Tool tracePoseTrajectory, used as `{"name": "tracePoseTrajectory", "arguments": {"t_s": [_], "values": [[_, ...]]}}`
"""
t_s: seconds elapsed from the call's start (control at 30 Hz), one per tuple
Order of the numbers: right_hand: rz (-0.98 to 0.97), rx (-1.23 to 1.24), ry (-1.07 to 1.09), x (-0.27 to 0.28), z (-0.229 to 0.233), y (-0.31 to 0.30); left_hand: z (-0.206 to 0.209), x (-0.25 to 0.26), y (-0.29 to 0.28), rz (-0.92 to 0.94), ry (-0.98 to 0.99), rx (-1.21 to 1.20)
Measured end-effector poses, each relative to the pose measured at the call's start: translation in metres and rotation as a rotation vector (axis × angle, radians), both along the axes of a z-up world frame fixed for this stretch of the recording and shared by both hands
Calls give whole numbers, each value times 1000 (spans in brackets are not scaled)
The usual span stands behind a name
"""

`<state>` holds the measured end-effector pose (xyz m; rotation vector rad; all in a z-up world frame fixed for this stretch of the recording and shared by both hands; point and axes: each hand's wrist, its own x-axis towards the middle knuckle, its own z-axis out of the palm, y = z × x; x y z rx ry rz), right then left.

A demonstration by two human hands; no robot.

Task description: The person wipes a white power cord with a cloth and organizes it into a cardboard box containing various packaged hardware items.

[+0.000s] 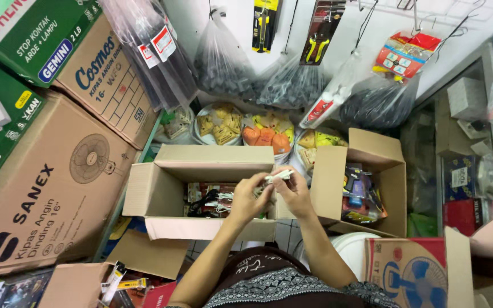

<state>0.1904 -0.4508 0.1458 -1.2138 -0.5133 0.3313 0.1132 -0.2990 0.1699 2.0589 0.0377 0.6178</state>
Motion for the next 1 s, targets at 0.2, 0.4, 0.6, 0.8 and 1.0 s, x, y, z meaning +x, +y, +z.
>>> {"name": "tracePoseTrajectory", "arguments": {"t_s": [0.2,0.4,0.6,0.8,1.0], "values": [[-50,-1,-28,7,-30,-18,-5,3,-20,-98,31,-107],[-66,46,-48,9,-12,-4,6,11,-1,-140,-29,-53],[-71,23,-1,-9,4,22,14,3,21,-119,-14,-66],[-196,-20,28,-20,7,31,21,2,25,-172,-17,-165],[-280,-95,-236,-15,35,27,45,7,29,-296,-168,-171]]}}
